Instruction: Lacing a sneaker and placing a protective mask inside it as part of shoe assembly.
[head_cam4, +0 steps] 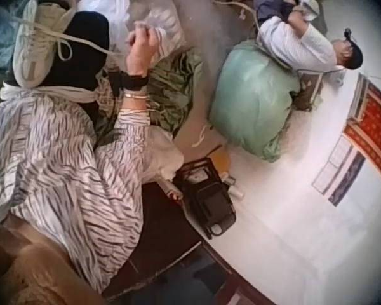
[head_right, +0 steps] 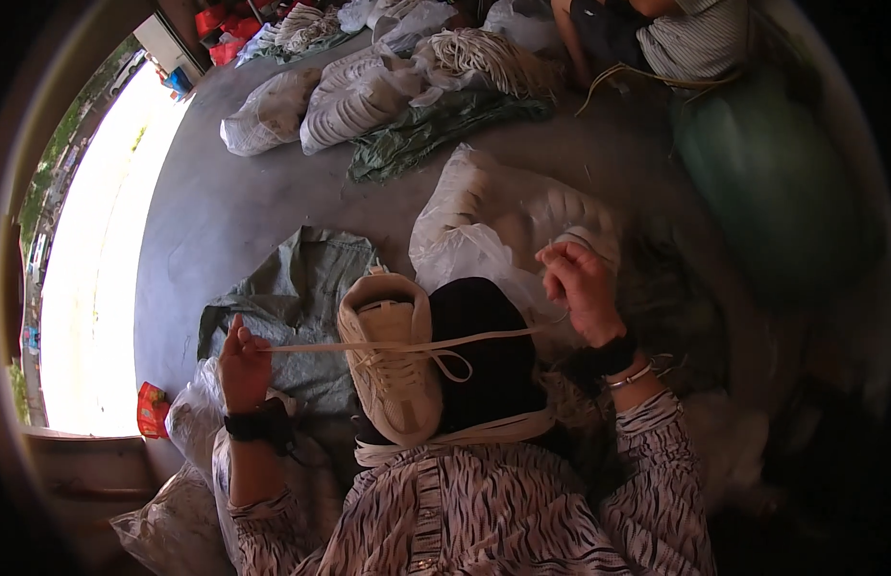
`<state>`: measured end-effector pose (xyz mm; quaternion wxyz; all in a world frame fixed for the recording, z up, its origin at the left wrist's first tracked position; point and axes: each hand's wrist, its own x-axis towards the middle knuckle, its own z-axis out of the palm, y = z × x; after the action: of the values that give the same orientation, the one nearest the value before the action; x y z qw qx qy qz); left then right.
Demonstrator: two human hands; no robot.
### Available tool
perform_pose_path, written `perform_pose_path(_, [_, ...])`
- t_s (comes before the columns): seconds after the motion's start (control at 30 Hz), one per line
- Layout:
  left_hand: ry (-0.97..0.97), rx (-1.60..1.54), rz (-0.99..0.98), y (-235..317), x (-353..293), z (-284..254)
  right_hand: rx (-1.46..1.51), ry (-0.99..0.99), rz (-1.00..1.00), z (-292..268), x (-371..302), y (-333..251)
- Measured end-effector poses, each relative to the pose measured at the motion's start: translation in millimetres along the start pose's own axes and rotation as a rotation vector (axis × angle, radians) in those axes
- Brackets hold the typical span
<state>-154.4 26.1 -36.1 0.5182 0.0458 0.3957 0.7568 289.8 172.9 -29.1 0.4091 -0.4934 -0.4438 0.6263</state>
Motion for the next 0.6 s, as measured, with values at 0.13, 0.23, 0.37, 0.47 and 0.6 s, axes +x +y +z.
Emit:
perform_pose_path(0.13, [-0.021,0.079,0.236,23,0,9,-0.293,-0.467,-0.133,59,-34,-20])
perform_pose_path(0.23, [-0.074,0.911,0.292,-25,-46,69,-0.427,-0.491,-0.297,66,-40,-3])
perform_pose_path(0.37, [-0.340,1.383,0.352,-77,-73,81,-0.519,-0.512,-0.148,78,-44,-13])
perform_pose_path(0.47, [-0.363,1.392,0.332,-82,-73,80,-0.589,-0.564,-0.124,76,-41,-16])
perform_pose_path(0.6, [-0.410,1.321,0.177,-74,-75,73,-0.604,-0.612,-0.072,65,-42,-19])
